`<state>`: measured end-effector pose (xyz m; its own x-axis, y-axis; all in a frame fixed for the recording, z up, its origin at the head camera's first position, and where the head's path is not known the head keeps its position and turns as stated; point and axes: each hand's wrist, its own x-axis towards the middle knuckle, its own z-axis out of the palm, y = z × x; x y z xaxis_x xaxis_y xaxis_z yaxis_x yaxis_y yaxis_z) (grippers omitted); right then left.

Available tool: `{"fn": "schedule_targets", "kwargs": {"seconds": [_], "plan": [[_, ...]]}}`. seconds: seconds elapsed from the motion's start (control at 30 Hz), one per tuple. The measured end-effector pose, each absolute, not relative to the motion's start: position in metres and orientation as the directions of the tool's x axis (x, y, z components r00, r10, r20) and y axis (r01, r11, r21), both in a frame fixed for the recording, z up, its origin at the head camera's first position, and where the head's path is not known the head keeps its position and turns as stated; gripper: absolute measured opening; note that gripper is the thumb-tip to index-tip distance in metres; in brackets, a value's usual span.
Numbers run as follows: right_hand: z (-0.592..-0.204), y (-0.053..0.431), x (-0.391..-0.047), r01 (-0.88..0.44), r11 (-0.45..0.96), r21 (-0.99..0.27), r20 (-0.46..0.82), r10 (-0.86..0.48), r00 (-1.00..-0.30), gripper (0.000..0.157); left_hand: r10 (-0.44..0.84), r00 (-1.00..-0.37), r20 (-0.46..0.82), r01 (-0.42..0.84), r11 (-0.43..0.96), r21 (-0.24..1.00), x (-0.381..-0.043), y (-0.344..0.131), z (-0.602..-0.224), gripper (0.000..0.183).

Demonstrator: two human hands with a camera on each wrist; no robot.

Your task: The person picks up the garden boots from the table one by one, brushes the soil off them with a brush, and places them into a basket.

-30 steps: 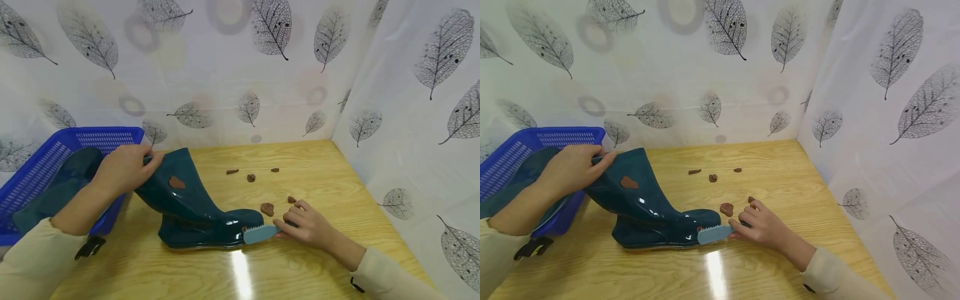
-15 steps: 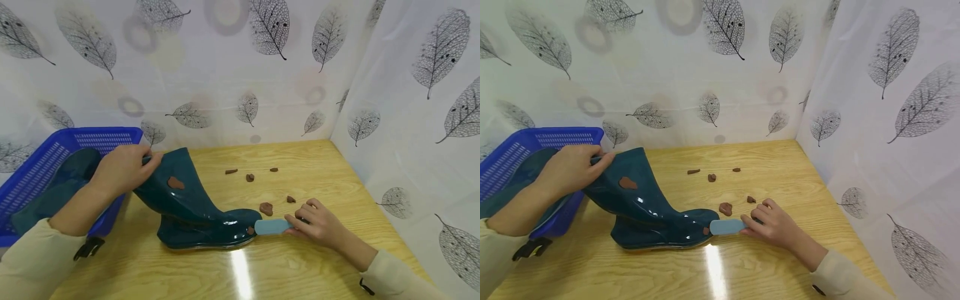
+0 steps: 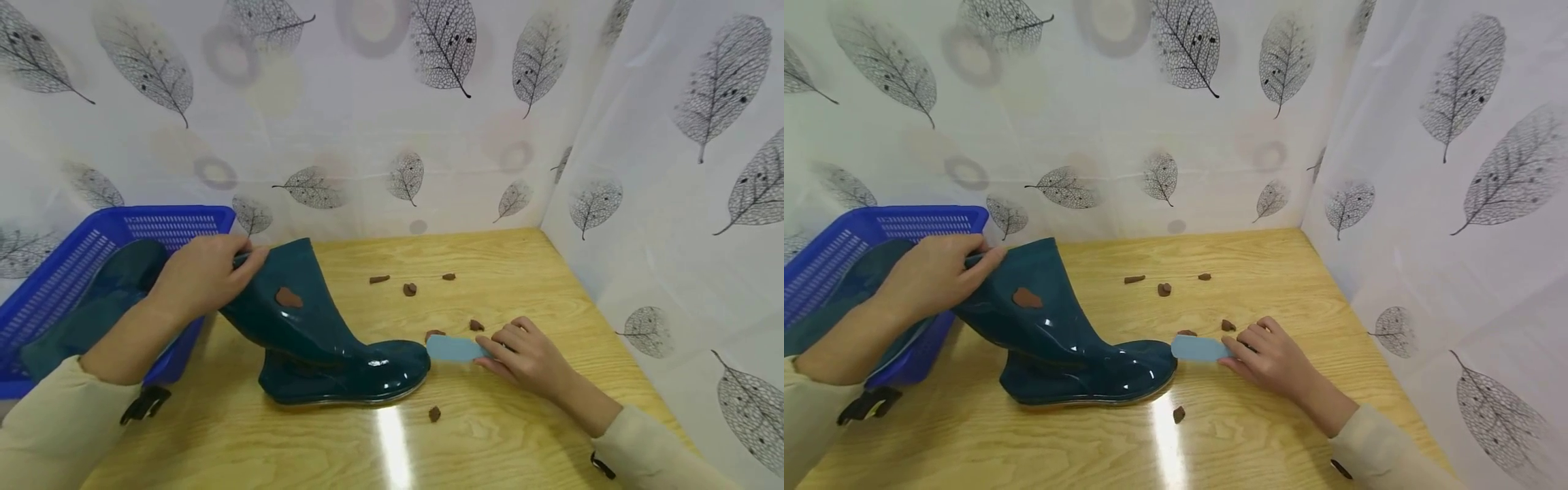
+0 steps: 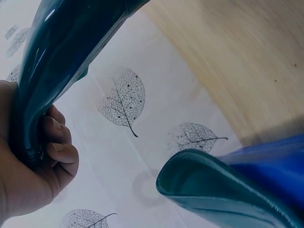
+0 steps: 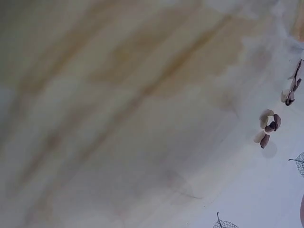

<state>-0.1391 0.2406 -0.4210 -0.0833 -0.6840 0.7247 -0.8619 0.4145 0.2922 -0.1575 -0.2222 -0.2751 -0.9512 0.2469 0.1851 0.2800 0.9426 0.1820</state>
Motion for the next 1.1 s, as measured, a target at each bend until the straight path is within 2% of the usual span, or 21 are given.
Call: {"fn": "schedule_targets", "kwargs": {"seconds": [0.2, 0.37, 0.63, 0.9, 1.1], "plan": [[-0.425, 0.238, -0.144, -0.853, 0.460, 0.245, 0.752, -0.646, -0.133, 0.036, 0.261, -0.950, 0.171, 0.291, 0.938, 0.188, -0.158, -0.222, -0.273, 0.050], [-0.428, 0.233, -0.145, -0.856, 0.477, 0.202, 0.757, -0.630, -0.172, 0.036, 0.265, -0.946, 0.185, 0.299, 0.935, 0.189, -0.159, -0.222, -0.274, 0.045], [-0.427, 0.212, -0.151, -0.856, 0.470, 0.214, 0.763, -0.628, -0.154, 0.034, 0.273, -0.936, 0.220, 0.316, 0.929, 0.191, -0.159, -0.223, -0.277, 0.044], [-0.425, 0.172, -0.156, -0.874, 0.431, 0.225, 0.778, -0.620, -0.105, 0.031, 0.257, -0.943, 0.210, 0.298, 0.935, 0.195, -0.158, -0.224, -0.279, 0.044], [-0.422, 0.138, -0.158, -0.867, 0.439, 0.237, 0.785, -0.612, -0.095, 0.032, 0.268, -0.939, 0.215, 0.310, 0.930, 0.199, -0.158, -0.225, -0.279, 0.044]]}}
